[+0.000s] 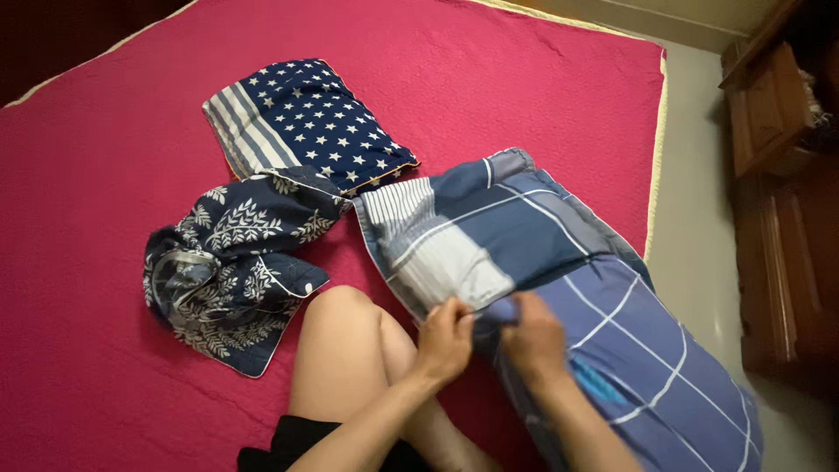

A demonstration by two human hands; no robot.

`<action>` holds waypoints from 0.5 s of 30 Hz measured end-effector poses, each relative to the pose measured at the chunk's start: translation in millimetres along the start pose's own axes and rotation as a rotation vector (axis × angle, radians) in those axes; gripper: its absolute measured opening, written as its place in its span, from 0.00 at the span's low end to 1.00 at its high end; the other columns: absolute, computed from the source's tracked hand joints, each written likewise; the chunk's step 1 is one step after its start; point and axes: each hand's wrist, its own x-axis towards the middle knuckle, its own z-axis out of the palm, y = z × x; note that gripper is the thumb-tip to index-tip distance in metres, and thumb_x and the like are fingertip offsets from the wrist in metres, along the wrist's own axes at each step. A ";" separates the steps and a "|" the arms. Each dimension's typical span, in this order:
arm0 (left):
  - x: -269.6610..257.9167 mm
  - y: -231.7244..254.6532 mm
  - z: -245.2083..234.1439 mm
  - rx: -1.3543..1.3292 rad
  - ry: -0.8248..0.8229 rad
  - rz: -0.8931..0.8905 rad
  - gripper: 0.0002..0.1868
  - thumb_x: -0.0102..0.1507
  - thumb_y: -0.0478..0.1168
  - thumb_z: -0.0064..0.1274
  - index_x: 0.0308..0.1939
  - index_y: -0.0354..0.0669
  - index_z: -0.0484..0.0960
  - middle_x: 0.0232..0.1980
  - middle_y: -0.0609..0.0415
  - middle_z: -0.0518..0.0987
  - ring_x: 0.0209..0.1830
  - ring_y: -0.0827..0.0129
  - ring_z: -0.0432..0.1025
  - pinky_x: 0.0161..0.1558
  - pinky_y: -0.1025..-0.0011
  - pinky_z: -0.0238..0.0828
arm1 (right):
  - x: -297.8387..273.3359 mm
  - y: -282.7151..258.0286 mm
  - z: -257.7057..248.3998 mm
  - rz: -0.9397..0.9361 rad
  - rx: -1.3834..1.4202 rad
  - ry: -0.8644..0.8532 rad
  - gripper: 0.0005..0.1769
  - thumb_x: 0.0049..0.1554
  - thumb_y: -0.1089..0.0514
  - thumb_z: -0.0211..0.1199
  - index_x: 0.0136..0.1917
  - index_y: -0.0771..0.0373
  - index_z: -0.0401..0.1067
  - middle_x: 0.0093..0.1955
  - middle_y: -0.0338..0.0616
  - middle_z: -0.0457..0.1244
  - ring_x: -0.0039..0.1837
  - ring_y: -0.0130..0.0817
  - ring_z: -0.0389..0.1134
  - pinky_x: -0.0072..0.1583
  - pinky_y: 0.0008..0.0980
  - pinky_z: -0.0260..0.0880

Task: The person places a pillow into a pillowcase and then zips the pillowcase closed while working on a red surface.

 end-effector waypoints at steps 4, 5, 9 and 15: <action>-3.1 79.4 -9.9 -0.187 -0.130 0.303 0.04 0.71 0.36 0.53 0.48 0.39 0.79 0.45 0.41 0.82 0.49 0.44 0.78 0.53 0.52 0.75 | 42.5 23.0 -44.5 0.258 0.332 0.467 0.21 0.53 0.69 0.69 0.60 0.68 0.70 0.54 0.54 0.69 0.56 0.47 0.72 0.61 0.43 0.73; -3.5 93.8 -10.3 -0.219 -0.186 0.331 0.04 0.71 0.36 0.53 0.48 0.39 0.78 0.45 0.42 0.82 0.49 0.45 0.78 0.54 0.52 0.75 | 48.9 26.7 -53.7 0.292 0.416 0.569 0.26 0.51 0.71 0.70 0.62 0.68 0.68 0.56 0.51 0.67 0.57 0.40 0.71 0.61 0.38 0.72; 7.1 95.5 -9.2 -0.079 -0.014 0.479 0.11 0.60 0.33 0.55 0.47 0.40 0.79 0.45 0.43 0.81 0.50 0.46 0.77 0.57 0.50 0.71 | 46.0 30.6 -56.6 0.396 0.827 0.562 0.26 0.54 0.71 0.66 0.65 0.59 0.70 0.56 0.40 0.70 0.57 0.29 0.73 0.59 0.27 0.74; 39.3 12.9 -1.9 0.022 0.521 0.132 0.30 0.53 0.43 0.72 0.51 0.32 0.75 0.53 0.34 0.76 0.58 0.38 0.71 0.59 0.47 0.69 | 44.3 38.5 -53.8 0.430 0.939 0.364 0.17 0.60 0.65 0.73 0.63 0.67 0.80 0.59 0.46 0.73 0.57 0.30 0.74 0.62 0.28 0.75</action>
